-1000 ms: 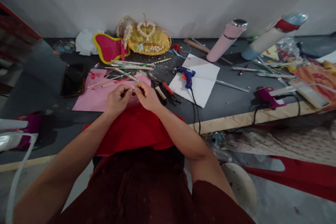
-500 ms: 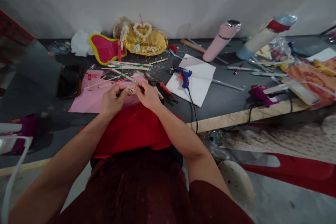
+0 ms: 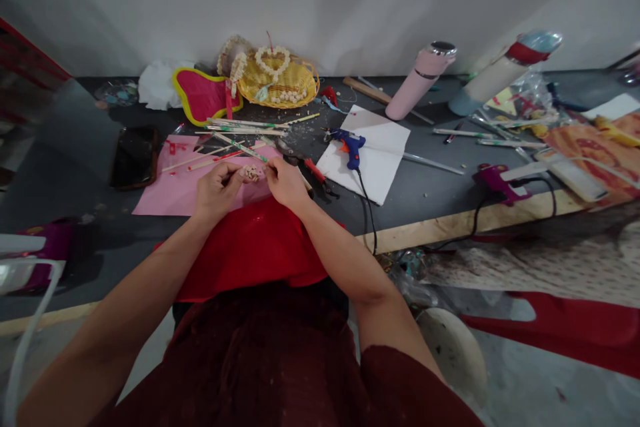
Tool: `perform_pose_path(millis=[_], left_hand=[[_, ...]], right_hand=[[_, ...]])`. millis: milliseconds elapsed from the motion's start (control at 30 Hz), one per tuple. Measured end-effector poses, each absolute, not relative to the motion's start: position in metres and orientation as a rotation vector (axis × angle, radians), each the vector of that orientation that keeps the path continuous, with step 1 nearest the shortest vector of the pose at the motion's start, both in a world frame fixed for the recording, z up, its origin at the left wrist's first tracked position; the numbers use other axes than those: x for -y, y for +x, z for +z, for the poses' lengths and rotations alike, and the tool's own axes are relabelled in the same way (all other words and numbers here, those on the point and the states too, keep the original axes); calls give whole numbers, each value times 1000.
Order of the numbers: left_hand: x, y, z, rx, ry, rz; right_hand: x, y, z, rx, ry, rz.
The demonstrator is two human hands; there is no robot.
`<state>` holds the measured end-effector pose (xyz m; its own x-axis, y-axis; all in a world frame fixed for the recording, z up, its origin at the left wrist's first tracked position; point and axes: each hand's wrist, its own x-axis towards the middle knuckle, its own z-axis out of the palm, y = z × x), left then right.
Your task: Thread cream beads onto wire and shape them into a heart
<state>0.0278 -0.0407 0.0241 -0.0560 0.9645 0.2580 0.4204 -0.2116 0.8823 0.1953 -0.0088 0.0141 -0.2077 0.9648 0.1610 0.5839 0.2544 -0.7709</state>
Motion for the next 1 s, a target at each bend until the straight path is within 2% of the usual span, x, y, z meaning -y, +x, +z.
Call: perform_pose_path(millis=[500,633,767,1000], left_hand=[[37,26,19,-1436,1621,1282],[37,26,21,-1453,1611,1301],[38,26,23,-1468,1645,1284],[38,25,21,-1458,1665,1292]], right_hand=[[12,196,20,1948,-1307,769],[11,216,35,2167,-1349,460],[13,245,41,2322,-1621,157],[17,256,32,2387,-1788,51]])
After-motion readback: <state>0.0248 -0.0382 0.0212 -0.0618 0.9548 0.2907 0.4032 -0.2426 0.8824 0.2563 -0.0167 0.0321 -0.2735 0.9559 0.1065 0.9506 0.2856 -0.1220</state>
